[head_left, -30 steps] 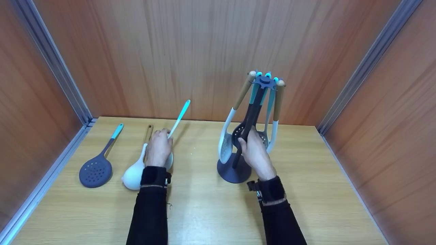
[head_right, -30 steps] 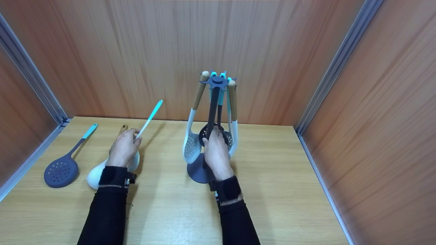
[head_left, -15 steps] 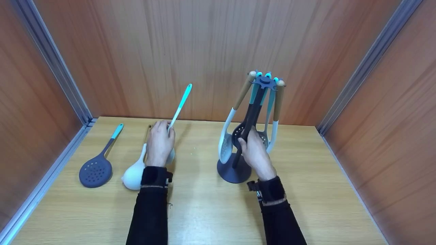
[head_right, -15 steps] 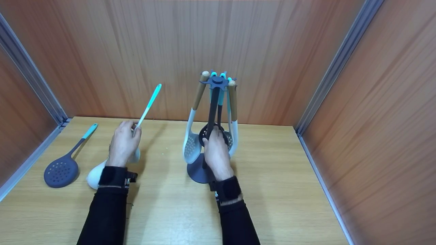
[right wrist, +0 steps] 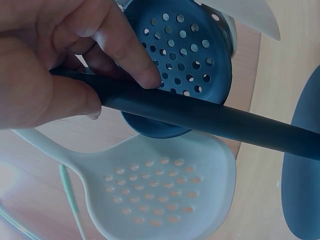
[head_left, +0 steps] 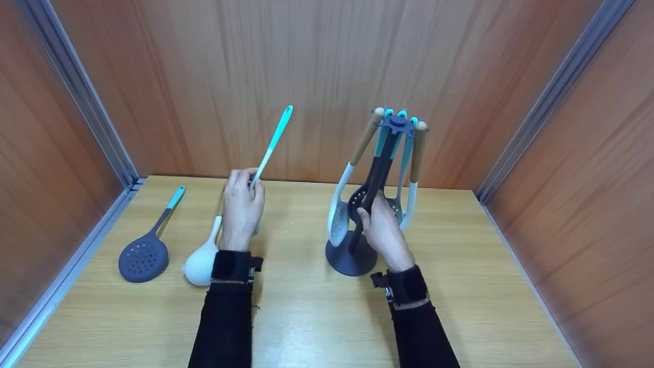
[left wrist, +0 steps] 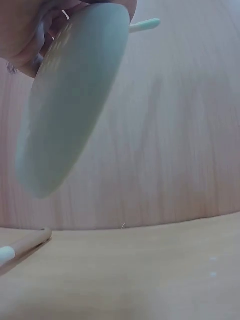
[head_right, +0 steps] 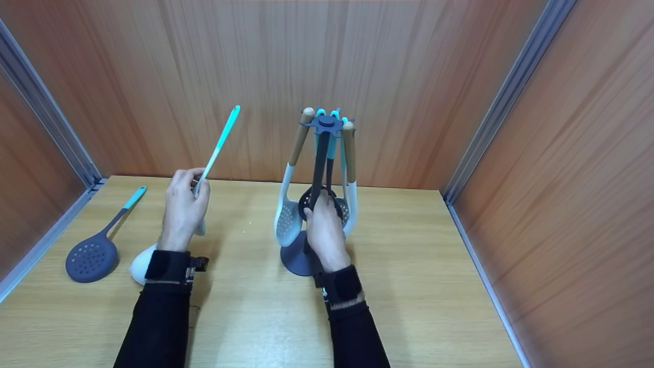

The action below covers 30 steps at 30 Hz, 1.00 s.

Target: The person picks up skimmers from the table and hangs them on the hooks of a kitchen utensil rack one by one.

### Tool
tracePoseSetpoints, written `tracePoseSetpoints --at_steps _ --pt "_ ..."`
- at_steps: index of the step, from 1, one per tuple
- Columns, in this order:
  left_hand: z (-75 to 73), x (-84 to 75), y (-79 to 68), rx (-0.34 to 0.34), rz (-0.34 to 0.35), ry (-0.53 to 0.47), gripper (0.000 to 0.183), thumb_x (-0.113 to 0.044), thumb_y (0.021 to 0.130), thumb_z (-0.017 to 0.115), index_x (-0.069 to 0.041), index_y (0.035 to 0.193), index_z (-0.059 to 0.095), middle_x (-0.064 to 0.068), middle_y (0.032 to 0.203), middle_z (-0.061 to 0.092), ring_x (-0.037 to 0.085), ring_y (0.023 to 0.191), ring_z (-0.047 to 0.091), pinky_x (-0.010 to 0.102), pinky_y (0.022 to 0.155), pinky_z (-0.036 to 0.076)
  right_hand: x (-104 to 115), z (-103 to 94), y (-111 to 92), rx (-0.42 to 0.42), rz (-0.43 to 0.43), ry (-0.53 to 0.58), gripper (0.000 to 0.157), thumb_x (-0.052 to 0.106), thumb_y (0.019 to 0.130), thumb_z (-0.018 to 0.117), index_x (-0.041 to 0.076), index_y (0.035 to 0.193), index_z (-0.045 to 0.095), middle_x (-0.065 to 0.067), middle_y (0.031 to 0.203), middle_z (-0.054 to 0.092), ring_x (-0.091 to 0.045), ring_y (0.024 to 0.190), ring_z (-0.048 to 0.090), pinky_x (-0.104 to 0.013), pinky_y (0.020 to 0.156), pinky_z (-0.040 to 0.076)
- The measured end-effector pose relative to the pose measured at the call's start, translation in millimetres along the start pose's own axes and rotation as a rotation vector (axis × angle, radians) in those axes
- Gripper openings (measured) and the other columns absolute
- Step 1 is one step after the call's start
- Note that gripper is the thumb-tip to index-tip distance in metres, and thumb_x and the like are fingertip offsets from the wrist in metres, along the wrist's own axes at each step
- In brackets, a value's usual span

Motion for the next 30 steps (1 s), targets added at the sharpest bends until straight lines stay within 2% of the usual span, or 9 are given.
tracePoseSetpoints --at_steps 2,8,19,26,30 --pt "-1.8 -5.1 -0.1 -0.006 0.015 -0.02 0.032 -0.01 0.113 0.061 0.0 0.142 0.07 0.018 0.128 0.066 0.033 0.114 0.064 0.048 0.102 0.057 -2 0.7 1 -0.006 -0.007 0.002 0.039 0.009 0.113 0.064 -0.002 0.149 0.053 -0.029 0.137 0.068 -0.049 0.136 0.067 -0.061 0.113 0.059" --pt "-7.8 -22.1 -1.2 -0.02 0.036 -0.043 0.034 -0.009 0.112 0.062 -0.003 0.145 0.069 0.018 0.131 0.065 0.033 0.119 0.066 0.05 0.109 0.06 7 -4.0 -2 0.025 0.053 0.017 0.038 0.006 0.113 0.064 -0.004 0.148 0.053 -0.03 0.142 0.067 -0.048 0.141 0.065 -0.064 0.117 0.056" --pt "-18.1 -47.5 -4.3 -0.014 0.067 -0.053 0.039 -0.004 0.111 0.061 -0.004 0.149 0.067 0.018 0.134 0.064 0.033 0.122 0.067 0.05 0.11 0.061 6 -2.9 -2 0.054 0.092 0.017 0.048 0.01 0.115 0.062 -0.001 0.159 0.048 -0.03 0.152 0.063 -0.046 0.146 0.063 -0.06 0.122 0.056" --pt "-23.0 -63.0 -7.6 0.003 0.083 -0.032 0.041 -0.002 0.11 0.063 -0.007 0.151 0.066 0.019 0.137 0.063 0.033 0.123 0.069 0.049 0.11 0.063 8 -3.9 -3 0.043 0.084 0.021 0.046 0.009 0.114 0.062 -0.002 0.157 0.049 -0.031 0.149 0.064 -0.047 0.145 0.063 -0.062 0.121 0.055" --pt "-25.1 -71.6 -9.4 0.012 0.095 -0.031 0.041 0.0 0.109 0.063 -0.008 0.15 0.067 0.018 0.137 0.064 0.032 0.127 0.069 0.046 0.113 0.063 8 -3.3 -1 0.016 0.041 0.006 0.035 0.006 0.113 0.064 -0.003 0.146 0.055 -0.03 0.141 0.067 -0.048 0.139 0.066 -0.062 0.117 0.057"
Point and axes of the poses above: each hand's wrist, its own y-axis towards the middle knuckle, its own z-axis out of the palm, x = y × z, the point moved 9 cm from there along y, towards the middle knuckle
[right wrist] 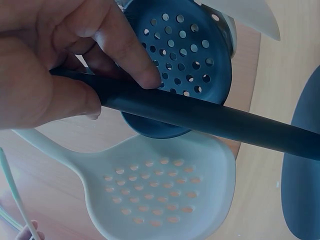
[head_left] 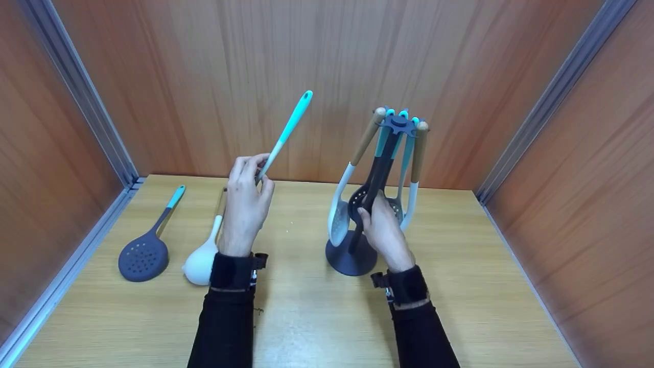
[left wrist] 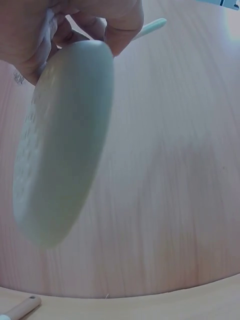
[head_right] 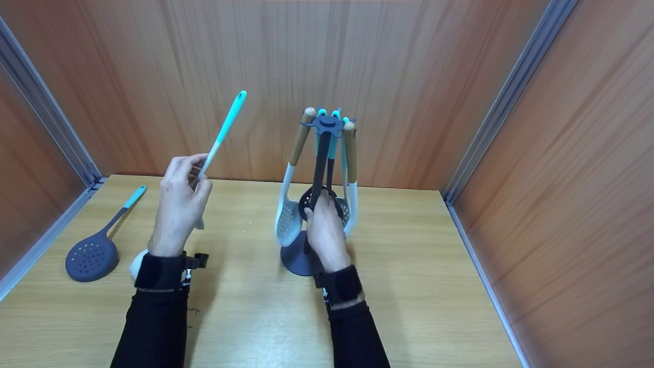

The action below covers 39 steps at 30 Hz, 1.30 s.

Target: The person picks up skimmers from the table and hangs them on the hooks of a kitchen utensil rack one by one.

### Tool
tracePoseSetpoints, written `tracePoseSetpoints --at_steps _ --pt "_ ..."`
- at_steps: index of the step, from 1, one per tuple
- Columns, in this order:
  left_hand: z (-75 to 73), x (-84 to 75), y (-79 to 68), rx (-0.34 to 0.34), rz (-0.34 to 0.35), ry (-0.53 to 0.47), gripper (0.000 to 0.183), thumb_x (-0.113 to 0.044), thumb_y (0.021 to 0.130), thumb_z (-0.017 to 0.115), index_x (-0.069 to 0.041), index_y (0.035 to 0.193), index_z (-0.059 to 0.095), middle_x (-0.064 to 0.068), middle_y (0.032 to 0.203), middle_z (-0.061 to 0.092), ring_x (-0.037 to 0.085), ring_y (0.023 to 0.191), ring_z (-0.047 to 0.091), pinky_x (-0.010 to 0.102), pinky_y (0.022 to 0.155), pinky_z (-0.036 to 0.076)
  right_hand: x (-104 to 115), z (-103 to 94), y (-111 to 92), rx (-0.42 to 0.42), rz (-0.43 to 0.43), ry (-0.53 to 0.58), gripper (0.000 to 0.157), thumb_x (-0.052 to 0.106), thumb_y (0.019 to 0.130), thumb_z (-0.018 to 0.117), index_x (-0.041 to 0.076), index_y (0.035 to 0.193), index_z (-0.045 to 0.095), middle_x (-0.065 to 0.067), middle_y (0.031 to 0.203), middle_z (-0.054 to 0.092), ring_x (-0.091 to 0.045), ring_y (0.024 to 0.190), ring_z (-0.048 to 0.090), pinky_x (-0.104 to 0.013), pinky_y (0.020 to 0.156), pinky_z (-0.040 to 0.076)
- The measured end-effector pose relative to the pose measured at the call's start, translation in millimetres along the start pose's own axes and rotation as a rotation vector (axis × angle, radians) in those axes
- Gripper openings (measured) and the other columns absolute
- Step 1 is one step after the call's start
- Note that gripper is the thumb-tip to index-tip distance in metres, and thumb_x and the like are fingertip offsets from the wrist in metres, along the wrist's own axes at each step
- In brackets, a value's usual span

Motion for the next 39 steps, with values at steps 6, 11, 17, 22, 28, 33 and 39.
tracePoseSetpoints --at_steps 6,11,17,22,28,33,39 --pt "-2.4 -12.4 -1.8 0.02 0.024 0.001 0.04 0.001 0.108 0.065 -0.007 0.147 0.069 0.016 0.135 0.065 0.032 0.129 0.067 0.045 0.113 0.063 1 -1.5 -1 -0.009 -0.022 -0.01 0.033 0.005 0.112 0.064 -0.004 0.144 0.056 -0.029 0.139 0.068 -0.048 0.137 0.067 -0.061 0.115 0.058" --pt "-3.9 -20.2 -3.9 0.049 0.041 -0.012 0.037 0.0 0.11 0.067 -0.007 0.146 0.07 0.015 0.135 0.066 0.031 0.129 0.067 0.043 0.114 0.063 2 -0.8 -1 0.017 0.009 -0.003 0.042 0.006 0.114 0.063 -0.002 0.153 0.052 -0.029 0.146 0.066 -0.047 0.143 0.065 -0.061 0.12 0.055" --pt "-6.6 -27.5 -7.1 0.062 0.052 -0.045 0.035 0.0 0.109 0.069 -0.009 0.143 0.072 0.012 0.133 0.067 0.028 0.13 0.069 0.041 0.115 0.063 1 -0.6 0 0.019 0.012 -0.003 0.041 0.007 0.113 0.064 -0.003 0.152 0.053 -0.029 0.145 0.067 -0.046 0.142 0.065 -0.06 0.121 0.056" --pt "-9.3 -34.9 -9.9 0.067 0.06 -0.057 0.033 0.0 0.109 0.069 -0.01 0.14 0.074 0.011 0.132 0.067 0.028 0.129 0.071 0.041 0.116 0.062 -2 0.9 1 0.036 0.044 0.011 0.044 0.008 0.114 0.062 -0.001 0.156 0.051 -0.029 0.149 0.065 -0.045 0.145 0.064 -0.06 0.122 0.055" --pt "-12.7 -43.8 -12.3 0.062 0.091 -0.054 0.028 0.002 0.107 0.071 -0.009 0.132 0.078 0.011 0.127 0.068 0.028 0.125 0.075 0.042 0.114 0.063 -1 0.0 0 0.038 0.053 0.013 0.045 0.007 0.114 0.063 -0.002 0.156 0.051 -0.03 0.15 0.064 -0.046 0.145 0.064 -0.06 0.122 0.055" --pt "-11.2 -50.1 -13.9 0.076 0.11 -0.058 0.025 0.001 0.107 0.072 -0.01 0.129 0.078 0.012 0.124 0.068 0.028 0.121 0.075 0.04 0.111 0.064 1 -1.2 0 0.029 0.043 0.008 0.048 0.007 0.114 0.062 -0.004 0.158 0.048 -0.032 0.154 0.062 -0.048 0.147 0.063 -0.061 0.123 0.054" --pt "-7.3 -56.0 -16.2 0.089 0.126 -0.051 0.024 0.0 0.107 0.071 -0.008 0.129 0.078 0.013 0.123 0.068 0.028 0.12 0.075 0.04 0.11 0.065 0 0.0 0 0.039 0.057 0.0 0.047 0.009 0.114 0.062 -0.004 0.157 0.049 -0.032 0.152 0.063 -0.047 0.147 0.063 -0.06 0.123 0.054"
Point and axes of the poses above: each hand's wrist, its own y-axis towards the middle knuckle, its own z-axis out of the palm, x = y × z, the point moved 9 cm from there along y, towards the middle knuckle
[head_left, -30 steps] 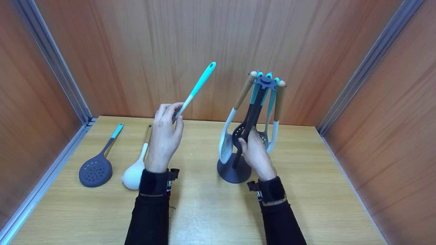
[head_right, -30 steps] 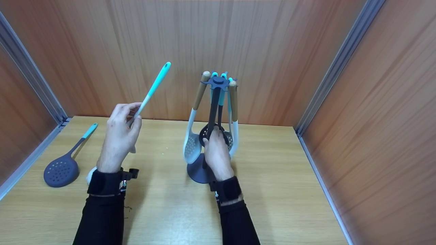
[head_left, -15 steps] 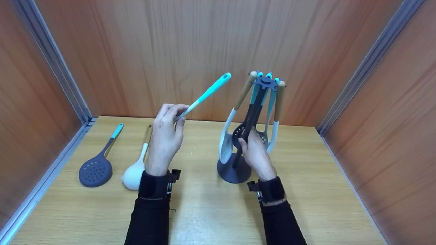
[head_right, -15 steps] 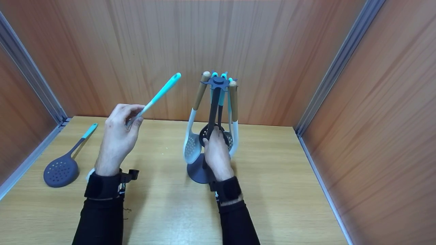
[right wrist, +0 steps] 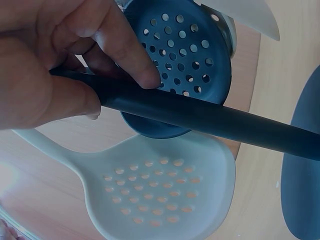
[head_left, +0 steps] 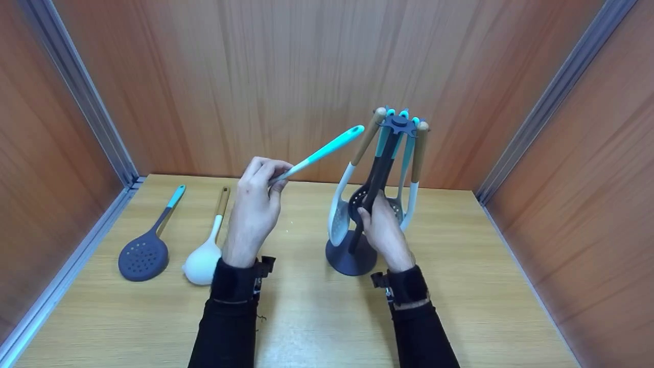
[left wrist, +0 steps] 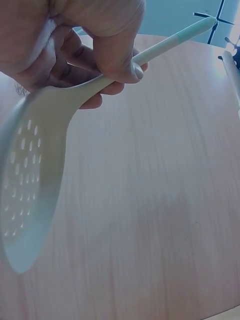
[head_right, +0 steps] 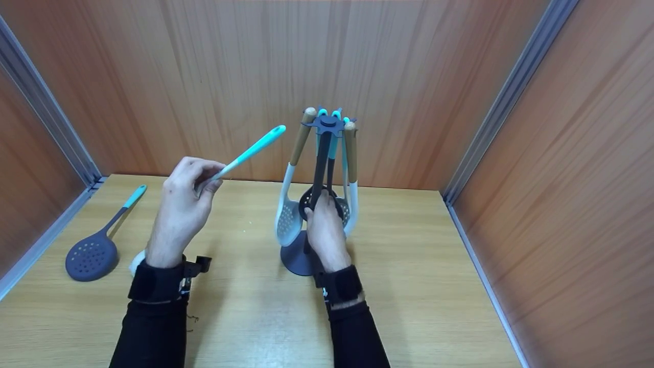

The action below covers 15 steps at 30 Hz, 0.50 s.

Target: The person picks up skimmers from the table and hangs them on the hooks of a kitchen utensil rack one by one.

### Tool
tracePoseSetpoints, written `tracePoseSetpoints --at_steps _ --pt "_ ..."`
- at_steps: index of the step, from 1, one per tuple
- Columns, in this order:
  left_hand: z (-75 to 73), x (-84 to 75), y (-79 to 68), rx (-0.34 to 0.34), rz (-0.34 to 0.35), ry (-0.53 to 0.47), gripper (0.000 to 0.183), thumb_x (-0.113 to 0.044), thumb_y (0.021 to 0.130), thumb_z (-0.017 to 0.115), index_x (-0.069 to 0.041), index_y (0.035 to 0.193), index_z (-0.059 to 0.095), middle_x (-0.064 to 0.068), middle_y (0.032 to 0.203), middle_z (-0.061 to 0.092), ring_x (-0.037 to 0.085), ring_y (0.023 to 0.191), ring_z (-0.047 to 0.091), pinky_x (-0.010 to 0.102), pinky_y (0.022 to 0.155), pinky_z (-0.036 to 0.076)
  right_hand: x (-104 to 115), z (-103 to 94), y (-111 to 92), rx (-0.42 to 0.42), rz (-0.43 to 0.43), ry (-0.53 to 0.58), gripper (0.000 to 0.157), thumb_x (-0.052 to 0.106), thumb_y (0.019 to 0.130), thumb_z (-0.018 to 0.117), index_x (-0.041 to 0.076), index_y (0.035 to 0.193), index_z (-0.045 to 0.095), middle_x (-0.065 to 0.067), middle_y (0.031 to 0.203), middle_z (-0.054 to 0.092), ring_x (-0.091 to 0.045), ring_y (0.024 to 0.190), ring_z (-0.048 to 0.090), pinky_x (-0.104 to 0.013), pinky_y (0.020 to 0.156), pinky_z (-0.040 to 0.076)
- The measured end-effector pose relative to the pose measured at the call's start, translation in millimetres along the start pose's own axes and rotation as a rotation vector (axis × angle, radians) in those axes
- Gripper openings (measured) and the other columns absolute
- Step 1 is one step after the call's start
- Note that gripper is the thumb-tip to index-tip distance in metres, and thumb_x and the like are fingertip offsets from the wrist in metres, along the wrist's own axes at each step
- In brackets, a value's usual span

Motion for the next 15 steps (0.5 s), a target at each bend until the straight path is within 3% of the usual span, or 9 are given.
tracePoseSetpoints --at_steps 15 --pt "10.2 -8.2 -1.6 0.013 0.015 -0.016 0.025 -0.001 0.106 0.073 -0.009 0.129 0.078 0.011 0.122 0.068 0.026 0.121 0.075 0.034 0.109 0.065 1.3 -1.0 0.6 -0.017 -0.044 -0.005 0.041 0.007 0.113 0.064 -0.005 0.151 0.053 -0.031 0.149 0.065 -0.048 0.145 0.064 -0.061 0.123 0.054"
Point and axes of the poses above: each hand's wrist, its own y-axis towards the middle knuckle, its own z-axis out of the palm, x = y × z, the point moved 9 cm from there along y, towards the middle knuckle
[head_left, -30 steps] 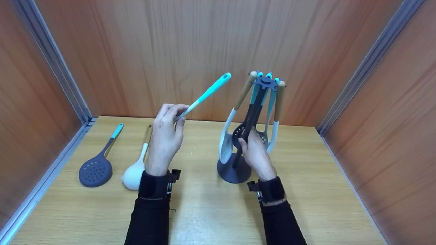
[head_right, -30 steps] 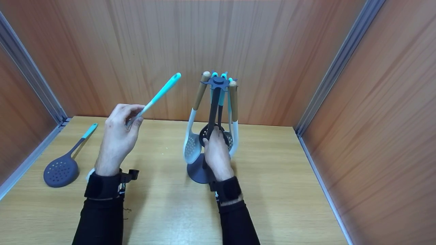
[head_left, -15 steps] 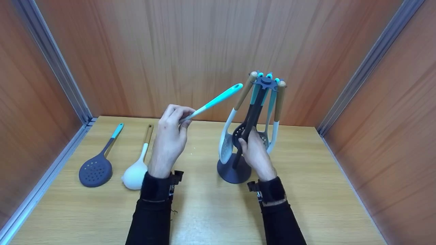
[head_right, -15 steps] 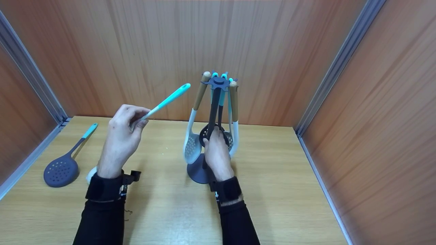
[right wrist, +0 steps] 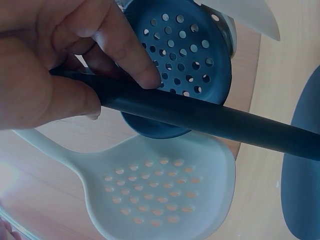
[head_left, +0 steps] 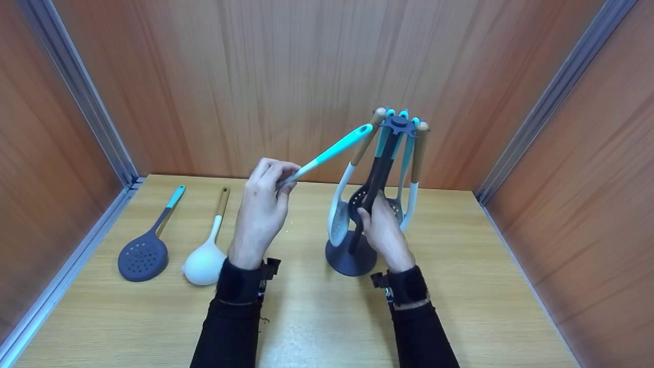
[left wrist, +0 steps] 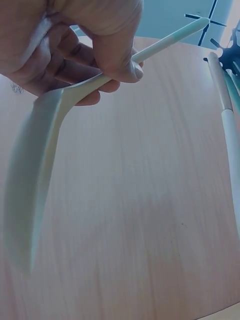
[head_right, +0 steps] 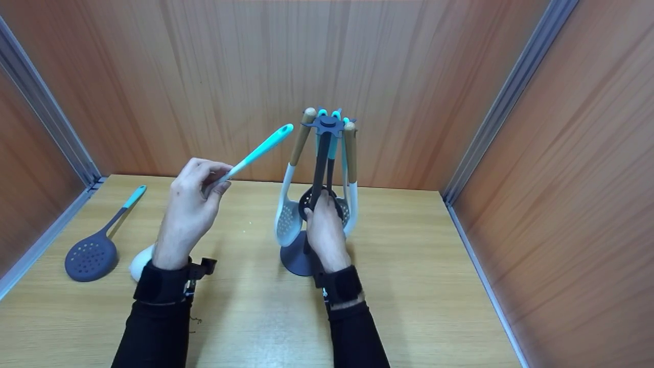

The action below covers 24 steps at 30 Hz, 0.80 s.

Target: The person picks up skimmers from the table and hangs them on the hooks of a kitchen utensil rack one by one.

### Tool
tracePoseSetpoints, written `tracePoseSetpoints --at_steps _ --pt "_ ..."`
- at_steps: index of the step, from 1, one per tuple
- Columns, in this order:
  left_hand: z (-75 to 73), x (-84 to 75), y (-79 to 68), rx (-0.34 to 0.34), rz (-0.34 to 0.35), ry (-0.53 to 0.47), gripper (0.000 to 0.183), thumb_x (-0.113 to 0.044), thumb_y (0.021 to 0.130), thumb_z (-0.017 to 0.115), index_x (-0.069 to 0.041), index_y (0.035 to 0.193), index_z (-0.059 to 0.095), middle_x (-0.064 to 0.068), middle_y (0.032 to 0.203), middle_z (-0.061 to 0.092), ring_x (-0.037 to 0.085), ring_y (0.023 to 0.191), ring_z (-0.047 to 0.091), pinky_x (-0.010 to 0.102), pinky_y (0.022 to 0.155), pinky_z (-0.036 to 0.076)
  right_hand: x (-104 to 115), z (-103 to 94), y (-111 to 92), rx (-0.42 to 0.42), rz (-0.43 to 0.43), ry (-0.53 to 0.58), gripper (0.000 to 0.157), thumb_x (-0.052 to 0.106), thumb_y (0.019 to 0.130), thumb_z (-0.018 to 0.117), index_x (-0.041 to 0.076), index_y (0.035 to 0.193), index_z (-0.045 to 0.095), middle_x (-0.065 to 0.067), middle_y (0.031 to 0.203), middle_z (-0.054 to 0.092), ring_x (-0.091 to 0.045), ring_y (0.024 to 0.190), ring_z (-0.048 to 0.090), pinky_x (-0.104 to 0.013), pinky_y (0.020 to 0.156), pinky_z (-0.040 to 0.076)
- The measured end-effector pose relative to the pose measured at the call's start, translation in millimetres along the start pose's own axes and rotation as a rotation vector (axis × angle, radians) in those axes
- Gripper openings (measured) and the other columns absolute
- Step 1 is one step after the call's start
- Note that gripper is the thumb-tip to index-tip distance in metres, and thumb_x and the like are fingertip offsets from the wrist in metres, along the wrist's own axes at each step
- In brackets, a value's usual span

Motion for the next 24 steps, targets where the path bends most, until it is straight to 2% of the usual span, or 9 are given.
tracePoseSetpoints --at_steps 6,11,24 --pt "2.2 -2.4 -0.6 -0.008 -0.002 -0.015 0.027 0.0 0.105 0.075 -0.009 0.13 0.077 0.009 0.122 0.068 0.024 0.118 0.074 0.033 0.106 0.066 0 0.3 -1 -0.019 -0.003 0.007 0.044 0.004 0.112 0.064 -0.005 0.154 0.051 -0.032 0.149 0.064 -0.049 0.144 0.064 -0.064 0.121 0.054" --pt "3.6 -3.6 -0.9 -0.007 -0.008 -0.026 0.028 0.001 0.105 0.076 -0.009 0.13 0.077 0.009 0.123 0.068 0.023 0.118 0.075 0.032 0.106 0.066 -1 1.0 -1 -0.002 0.024 0.007 0.047 0.006 0.114 0.062 -0.003 0.158 0.049 -0.032 0.152 0.062 -0.049 0.147 0.062 -0.062 0.123 0.053" --pt "12.5 -6.4 -2.4 0.027 -0.022 -0.018 0.027 -0.005 0.106 0.077 -0.01 0.132 0.076 0.008 0.122 0.068 0.022 0.11 0.076 0.035 0.102 0.068 -3 1.8 0 0.003 0.02 0.008 0.045 0.006 0.114 0.063 -0.002 0.156 0.051 -0.03 0.15 0.064 -0.047 0.145 0.064 -0.062 0.123 0.054"
Point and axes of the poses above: each hand's wrist, its own y-axis towards the middle knuckle, its own z-axis out of the palm, x = y × z, the point moved 9 cm from there along y, towards the middle knuckle
